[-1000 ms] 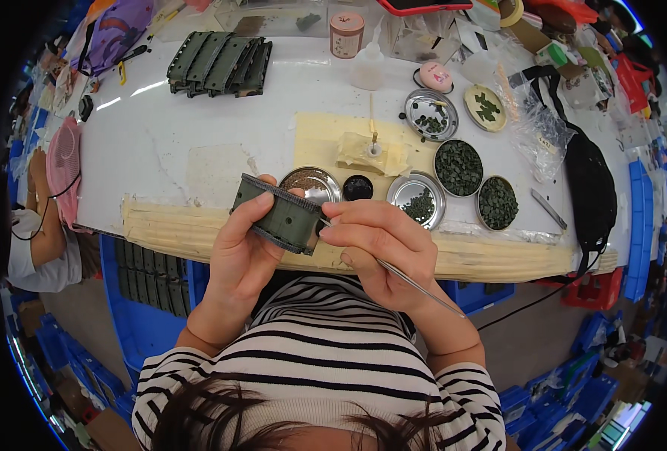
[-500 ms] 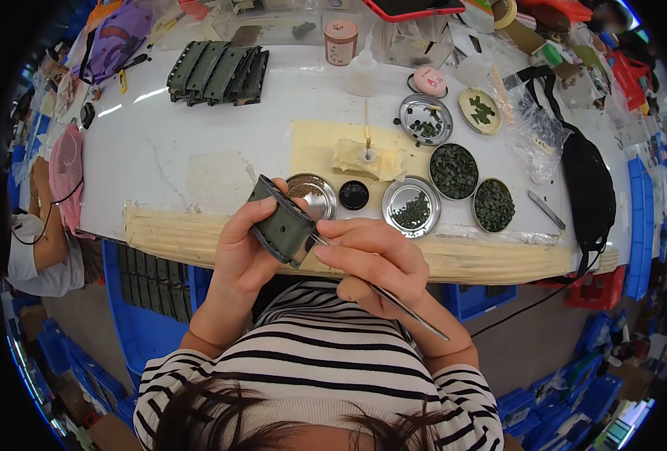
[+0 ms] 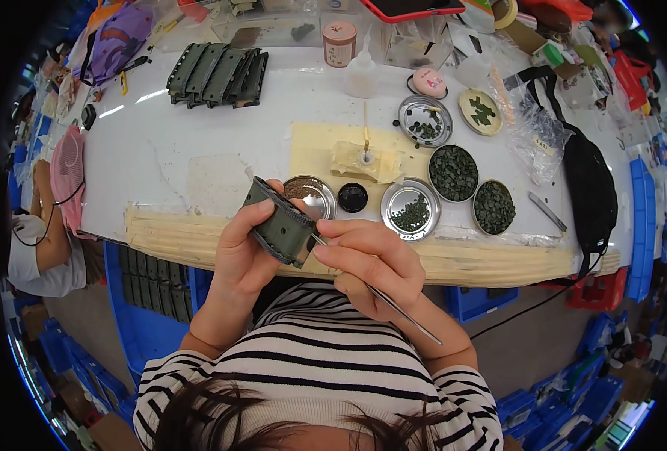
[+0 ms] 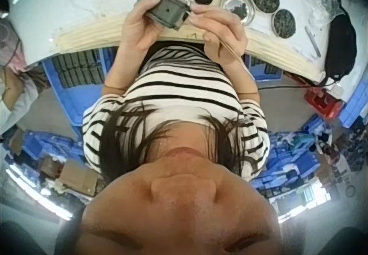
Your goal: Detailing small toy tank models using a specialized applicator tool at a factory workbench.
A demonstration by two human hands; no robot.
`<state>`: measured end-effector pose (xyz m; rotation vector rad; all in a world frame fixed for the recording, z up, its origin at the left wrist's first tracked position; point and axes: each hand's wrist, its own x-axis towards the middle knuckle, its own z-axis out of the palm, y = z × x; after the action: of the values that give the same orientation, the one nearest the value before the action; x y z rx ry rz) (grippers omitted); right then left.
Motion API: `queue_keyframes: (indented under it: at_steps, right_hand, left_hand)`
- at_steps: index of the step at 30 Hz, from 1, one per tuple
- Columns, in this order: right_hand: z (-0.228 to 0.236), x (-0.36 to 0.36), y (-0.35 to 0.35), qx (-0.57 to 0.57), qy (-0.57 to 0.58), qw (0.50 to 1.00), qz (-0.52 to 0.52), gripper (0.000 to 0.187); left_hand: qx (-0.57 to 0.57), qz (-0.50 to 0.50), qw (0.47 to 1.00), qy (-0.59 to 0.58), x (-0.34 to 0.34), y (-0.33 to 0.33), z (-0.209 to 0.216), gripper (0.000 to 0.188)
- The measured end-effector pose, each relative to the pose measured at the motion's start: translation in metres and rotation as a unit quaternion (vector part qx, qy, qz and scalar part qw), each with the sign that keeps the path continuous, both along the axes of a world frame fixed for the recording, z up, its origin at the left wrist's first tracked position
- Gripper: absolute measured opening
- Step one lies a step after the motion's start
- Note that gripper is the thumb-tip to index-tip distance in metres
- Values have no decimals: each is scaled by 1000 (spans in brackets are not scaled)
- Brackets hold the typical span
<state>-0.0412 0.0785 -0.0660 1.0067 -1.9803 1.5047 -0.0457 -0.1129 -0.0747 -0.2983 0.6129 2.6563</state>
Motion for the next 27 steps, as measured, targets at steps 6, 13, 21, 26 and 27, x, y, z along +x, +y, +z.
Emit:
queue_keyframes:
  at_steps: [6, 13, 21, 26, 27]
  right_hand:
    - [3, 4, -3, -7, 7, 1000, -26, 16]
    - [1, 4, -2, -16, 16, 999, -27, 17]
    - [0, 3, 0, -17, 19, 1000, -12, 19]
    - [2, 4, 1, -7, 14, 1000, -11, 19]
    - [2, 4, 1, -8, 12, 1000, -15, 19]
  left_hand:
    - [-6, 20, 999, -25, 2, 6, 0, 25]
    - [1, 20, 999, -26, 2, 9, 0, 25]
    - [6, -3, 1000, -3, 0, 5, 0, 26]
    - [3, 8, 1000, -28, -1, 5, 0, 26]
    - [4, 9, 1000, -27, -1, 5, -1, 26]
